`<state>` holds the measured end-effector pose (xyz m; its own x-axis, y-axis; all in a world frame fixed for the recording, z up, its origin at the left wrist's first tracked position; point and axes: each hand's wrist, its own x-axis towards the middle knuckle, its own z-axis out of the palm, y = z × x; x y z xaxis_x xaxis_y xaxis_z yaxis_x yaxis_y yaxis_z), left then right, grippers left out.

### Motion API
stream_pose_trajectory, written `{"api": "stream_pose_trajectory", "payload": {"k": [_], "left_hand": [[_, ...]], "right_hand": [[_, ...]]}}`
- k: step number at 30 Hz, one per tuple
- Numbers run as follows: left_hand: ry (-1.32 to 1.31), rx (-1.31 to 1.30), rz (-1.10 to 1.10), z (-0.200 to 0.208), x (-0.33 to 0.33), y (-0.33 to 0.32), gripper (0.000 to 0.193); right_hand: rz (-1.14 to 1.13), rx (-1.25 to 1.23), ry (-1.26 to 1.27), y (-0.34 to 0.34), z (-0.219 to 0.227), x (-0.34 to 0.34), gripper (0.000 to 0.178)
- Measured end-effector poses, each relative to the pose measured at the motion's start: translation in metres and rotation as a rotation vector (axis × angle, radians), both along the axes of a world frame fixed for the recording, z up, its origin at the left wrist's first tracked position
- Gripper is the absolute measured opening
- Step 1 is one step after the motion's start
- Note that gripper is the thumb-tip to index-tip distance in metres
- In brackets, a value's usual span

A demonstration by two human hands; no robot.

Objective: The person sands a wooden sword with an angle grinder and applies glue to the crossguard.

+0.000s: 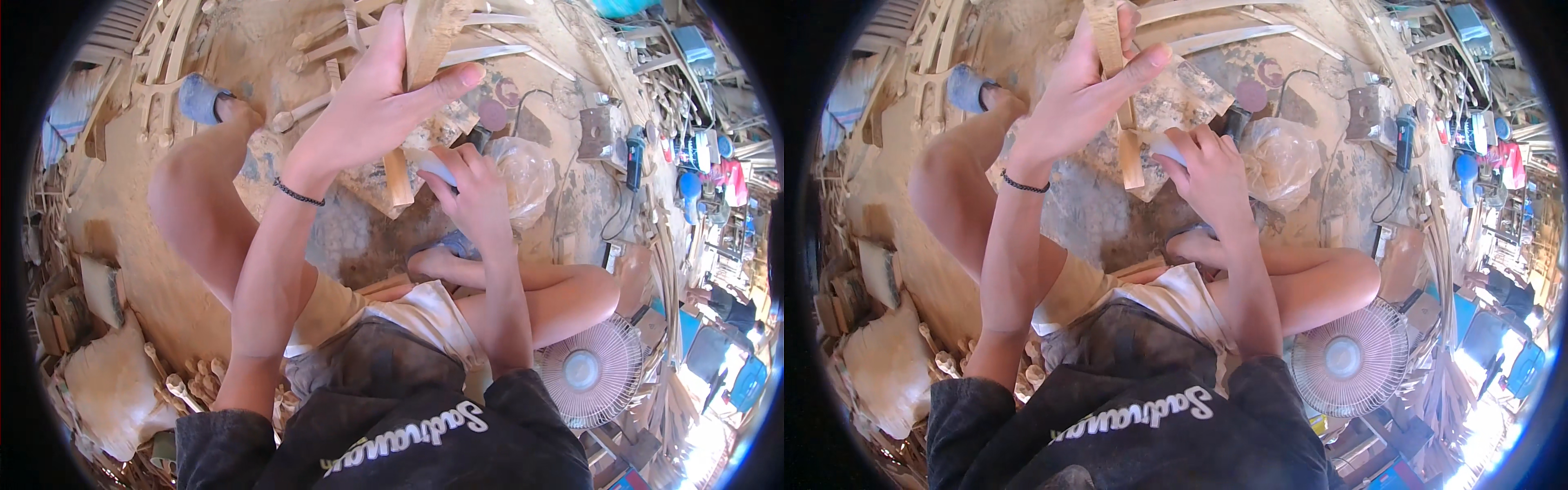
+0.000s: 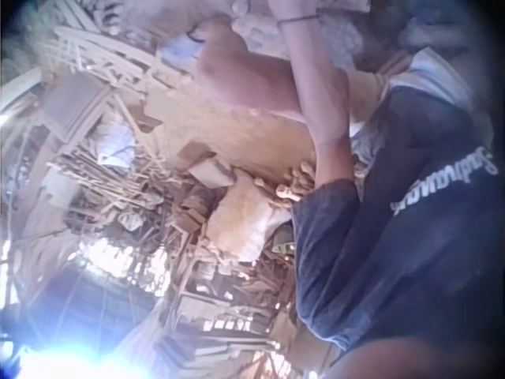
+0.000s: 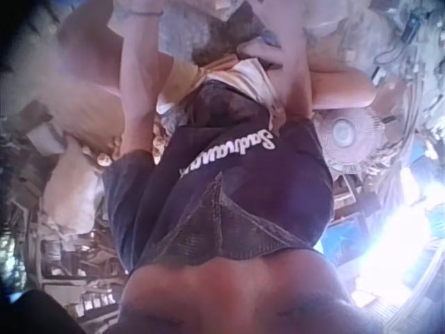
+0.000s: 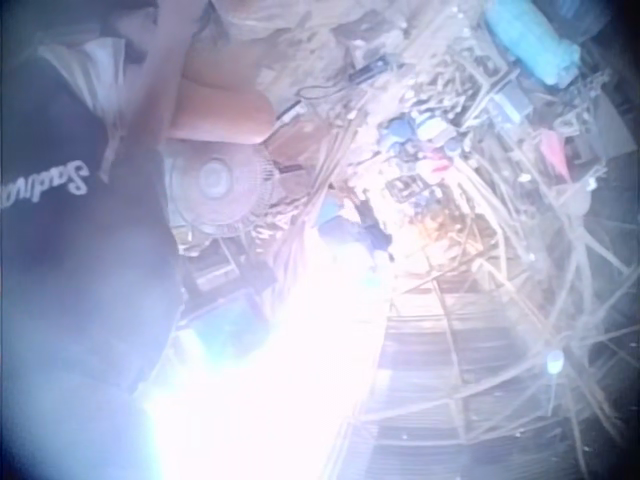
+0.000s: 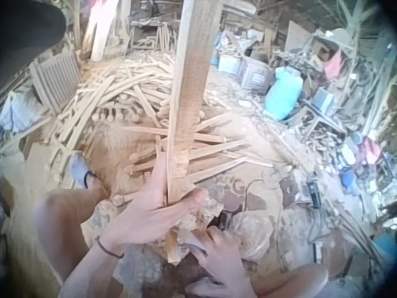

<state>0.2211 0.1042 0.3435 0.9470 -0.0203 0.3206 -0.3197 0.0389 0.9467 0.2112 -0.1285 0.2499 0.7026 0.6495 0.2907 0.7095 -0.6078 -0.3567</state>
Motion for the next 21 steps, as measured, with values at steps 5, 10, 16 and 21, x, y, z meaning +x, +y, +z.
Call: {"api": "stream_pose_trajectory", "payload": {"k": [5, 10, 16, 21], "left_hand": [[0.067, -0.015, -0.031, -0.002, -0.001, 0.003, 0.077], [-0.033, -0.12, -0.033, -0.001, 0.002, -0.002, 0.08], [0.007, -0.091, -0.036, 0.002, -0.001, -0.002, 0.08], [0.066, -0.051, -0.05, 0.005, -0.002, 0.001, 0.08]], "right_hand": [[0.031, -0.005, -0.045, -0.001, 0.011, 0.002, 0.041], [0.031, 0.017, -0.029, -0.001, 0.014, 0.003, 0.039], [0.014, -0.004, -0.029, -0.001, 0.019, 0.003, 0.038], [0.016, -0.008, -0.033, -0.003, 0.019, 0.004, 0.037]]}}
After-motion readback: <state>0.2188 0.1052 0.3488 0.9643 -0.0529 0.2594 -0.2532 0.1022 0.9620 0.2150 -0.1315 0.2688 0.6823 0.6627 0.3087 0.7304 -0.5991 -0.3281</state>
